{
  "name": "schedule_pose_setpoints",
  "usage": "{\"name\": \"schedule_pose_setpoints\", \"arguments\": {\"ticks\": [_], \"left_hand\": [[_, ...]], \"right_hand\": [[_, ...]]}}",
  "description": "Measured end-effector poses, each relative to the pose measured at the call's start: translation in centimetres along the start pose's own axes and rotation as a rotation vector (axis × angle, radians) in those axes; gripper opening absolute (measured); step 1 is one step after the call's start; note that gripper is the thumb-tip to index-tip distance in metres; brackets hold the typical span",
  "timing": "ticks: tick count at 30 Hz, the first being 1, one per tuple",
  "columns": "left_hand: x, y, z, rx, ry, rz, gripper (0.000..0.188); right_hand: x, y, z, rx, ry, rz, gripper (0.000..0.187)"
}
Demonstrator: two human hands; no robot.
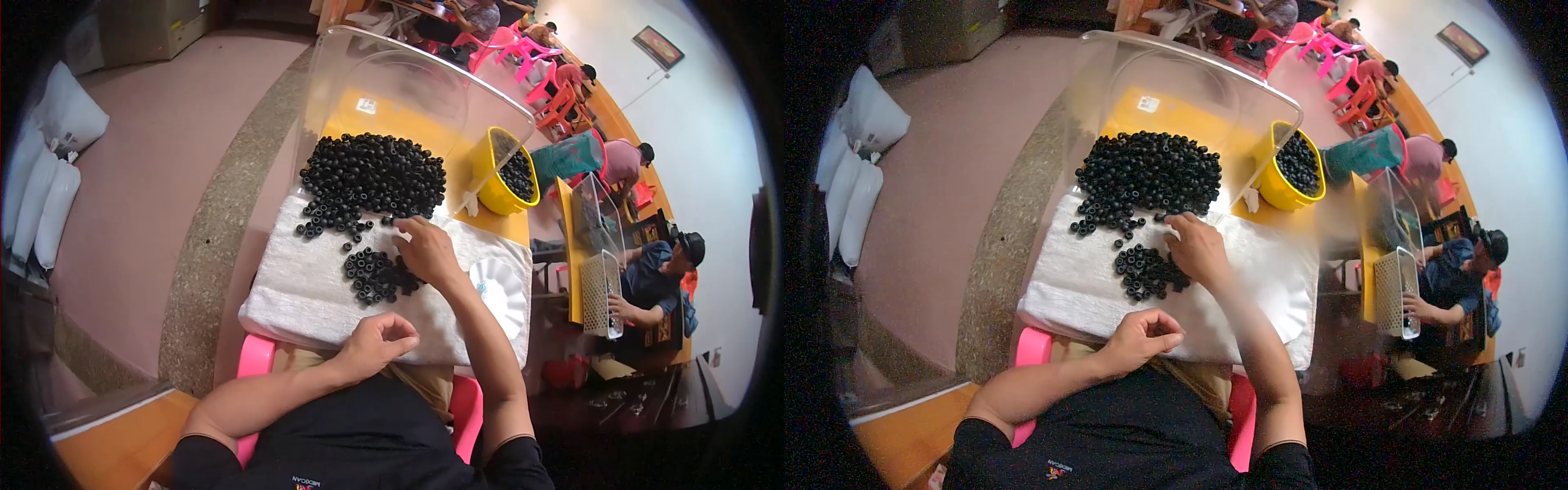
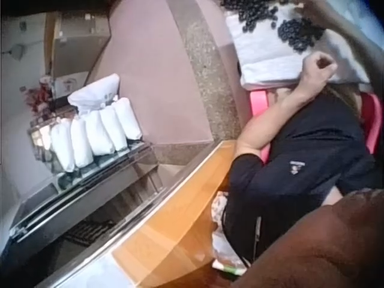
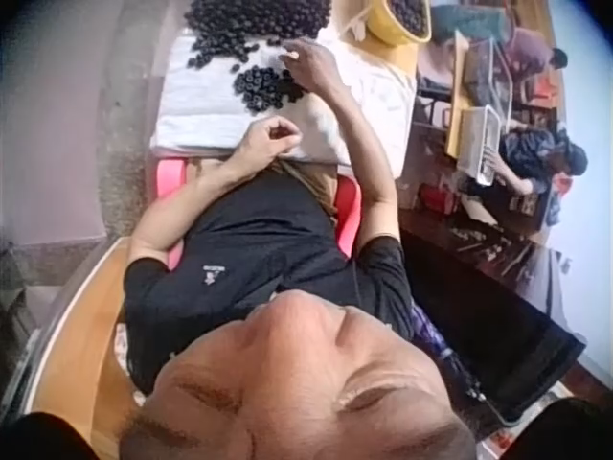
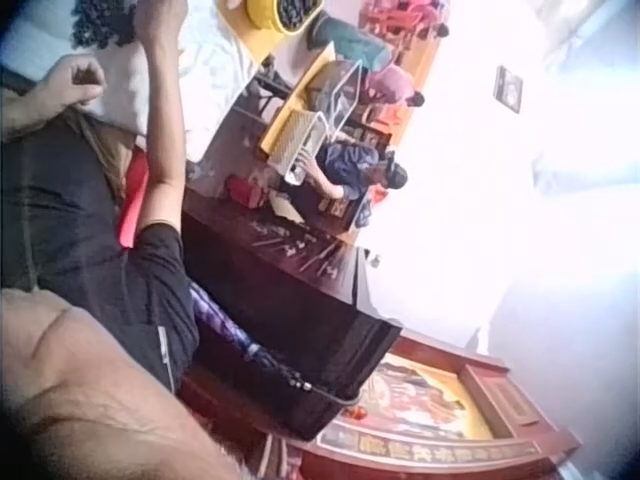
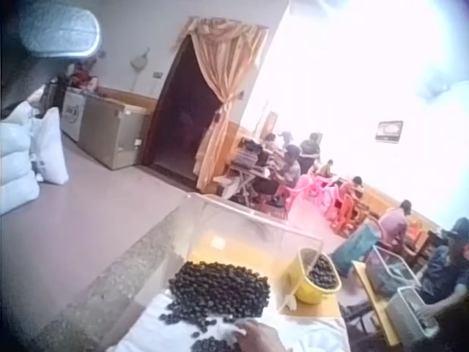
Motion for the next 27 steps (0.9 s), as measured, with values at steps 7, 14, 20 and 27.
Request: {"name": "schedule_pose_setpoints", "arguments": {"ticks": [7,14,20,27], "left_hand": [[0.0,0.8,0.1,-0.007,-0.008,-0.003,0.014],[0.0,0.8,0.1,0.013,-0.004,-0.036,0.015],[0.0,0.7,0.1,0.016,0.001,-0.032,0.014],[-0.3,0.7,-0.1,0.043,0.023,-0.052,0.013]], "right_hand": [[0.8,-0.4,-1.6,0.079,-0.089,0.17,0.026],[0.2,-0.5,-2.0,0.221,-0.221,0.092,0.023],[0.5,0.2,-1.3,0.209,-0.2,0.17,0.027],[0.1,0.6,0.4,0.198,-0.116,0.086,0.025]]}}
Point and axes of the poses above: each hand's wrist, its own z-axis away from the middle knuckle, its own x-axis out of the palm, y = z × x, the point moved 1 cm from there along -z, towards the middle knuckle, and after that the axes turned 4 degrees about -y, right-handed, at the moved point
